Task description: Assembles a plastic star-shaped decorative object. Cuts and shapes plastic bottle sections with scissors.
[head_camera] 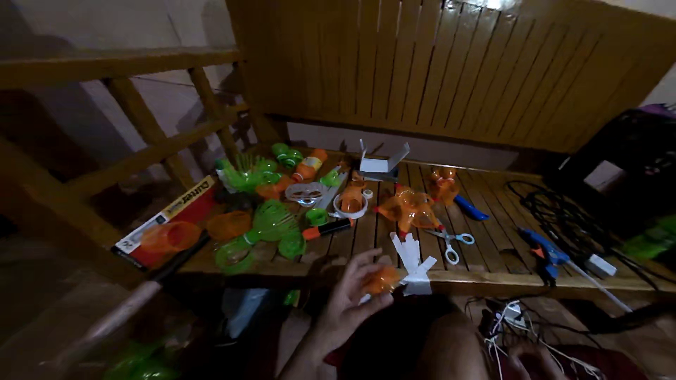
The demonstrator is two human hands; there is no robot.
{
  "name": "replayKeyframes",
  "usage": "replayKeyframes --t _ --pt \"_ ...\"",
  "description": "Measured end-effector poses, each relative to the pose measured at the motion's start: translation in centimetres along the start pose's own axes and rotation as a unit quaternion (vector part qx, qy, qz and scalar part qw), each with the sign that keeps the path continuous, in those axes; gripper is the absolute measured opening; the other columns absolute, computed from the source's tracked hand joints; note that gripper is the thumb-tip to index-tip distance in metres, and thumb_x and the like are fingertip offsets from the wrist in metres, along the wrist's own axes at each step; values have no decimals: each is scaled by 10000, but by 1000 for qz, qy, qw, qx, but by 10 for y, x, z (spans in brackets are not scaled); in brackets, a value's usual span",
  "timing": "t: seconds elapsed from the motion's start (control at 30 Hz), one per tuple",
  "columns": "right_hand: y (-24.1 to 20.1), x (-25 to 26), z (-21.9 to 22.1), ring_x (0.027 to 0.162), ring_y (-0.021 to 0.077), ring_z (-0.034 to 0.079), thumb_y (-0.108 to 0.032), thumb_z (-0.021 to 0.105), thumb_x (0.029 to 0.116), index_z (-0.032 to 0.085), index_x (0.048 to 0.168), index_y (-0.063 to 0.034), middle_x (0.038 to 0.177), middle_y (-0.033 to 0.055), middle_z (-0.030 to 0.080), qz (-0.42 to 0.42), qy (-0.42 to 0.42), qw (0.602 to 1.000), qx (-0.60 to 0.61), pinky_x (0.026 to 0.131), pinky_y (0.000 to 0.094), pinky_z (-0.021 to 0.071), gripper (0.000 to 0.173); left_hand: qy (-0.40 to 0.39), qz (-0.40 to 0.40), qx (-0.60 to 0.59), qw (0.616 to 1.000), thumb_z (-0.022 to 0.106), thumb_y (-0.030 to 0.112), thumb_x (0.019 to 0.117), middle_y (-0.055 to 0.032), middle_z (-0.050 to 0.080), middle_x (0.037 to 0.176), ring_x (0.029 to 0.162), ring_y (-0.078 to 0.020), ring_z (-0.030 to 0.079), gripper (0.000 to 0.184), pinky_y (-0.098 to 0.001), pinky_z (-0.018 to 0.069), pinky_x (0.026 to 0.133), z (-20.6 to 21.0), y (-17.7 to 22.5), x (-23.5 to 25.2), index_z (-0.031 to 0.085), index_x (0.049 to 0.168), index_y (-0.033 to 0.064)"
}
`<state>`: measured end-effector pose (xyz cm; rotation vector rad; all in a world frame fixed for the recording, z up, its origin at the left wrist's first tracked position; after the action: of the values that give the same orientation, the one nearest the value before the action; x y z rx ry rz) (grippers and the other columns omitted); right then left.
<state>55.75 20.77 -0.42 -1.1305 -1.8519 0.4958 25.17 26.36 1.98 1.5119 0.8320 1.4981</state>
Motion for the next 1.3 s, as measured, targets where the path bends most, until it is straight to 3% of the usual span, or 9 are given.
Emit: replayKeyframes --t 0.13,0.23,0.37,0.5,0.63,0.7,0.83,1.0,1.3 --pt "-33 86 36 951 71 681 -272 567 1039 508 1393 64 1139 80 703 1 -110 990 88 820 272 582 492 -61 73 117 989 833 311 827 -132 598 1409 1218 -122 631 865 -265 546 983 33 9 22 401 1468 -77" --pt "-30 128 68 1004 81 682 -273 653 990 453 1504 -8 1259 92 661 -32 -155 975 158 823 247 591 611 -53 61 195 977 878 249 769 -155 642 1284 1112 -158 675 833 -278 573 912 35 11 39 449 1406 -75" --pt "-15 152 88 991 60 682 -165 729 932 603 1400 -31 1305 99 646 -88 -146 967 192 822 220 592 503 -69 -13 165 984 814 183 849 -123 681 1225 1077 -132 680 750 -265 564 886 31 -5 62 409 1434 -54" --pt "4 159 102 933 63 700 -73 714 915 698 1226 20 1158 119 701 -85 -101 975 180 804 204 595 326 -64 -105 132 984 739 142 930 -114 699 1175 974 -111 710 574 -252 586 832 31 -33 78 451 1388 -50" --pt "28 167 105 880 65 701 19 633 918 731 1104 40 1054 114 738 -64 -40 985 155 817 216 583 211 41 -232 204 950 481 299 1093 -165 683 1135 828 -172 677 420 -326 549 691 -2 -54 96 581 1311 -46" --pt "37 168 105 863 62 707 6 645 922 729 1104 42 1030 108 743 -43 -29 987 152 806 219 591 203 25 -290 207 934 503 384 1078 -113 708 1036 692 -115 654 451 -268 523 586 -9 -72 106 611 1278 -5" --pt "42 171 109 785 50 693 -3 653 916 698 1117 54 932 91 738 -22 -24 991 132 745 210 583 214 -24 -374 129 918 642 270 1020 -85 697 963 623 -101 645 441 -237 527 544 3 -100 120 521 1374 36" --pt "40 175 106 786 62 694 4 649 910 687 1075 72 918 109 732 -56 5 993 108 740 211 578 183 -13 -338 58 939 633 64 999 -47 699 935 780 -80 685 164 -232 575 734 11 -105 133 618 1126 -38" --pt "33 199 92 896 88 708 23 649 903 684 1002 113 988 165 723 -166 130 968 137 838 202 576 138 26 -158 4 987 712 -10 915 -39 748 1003 946 -77 710 182 -245 569 903 30 -68 162 679 1092 -39"
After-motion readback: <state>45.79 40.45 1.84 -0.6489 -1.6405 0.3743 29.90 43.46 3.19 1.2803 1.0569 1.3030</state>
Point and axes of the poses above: each hand's wrist, its own x-axis towards the middle knuckle, its own z-axis out of the palm, y = z × x, the point moved 9 cm from there along x, towards the middle knuckle
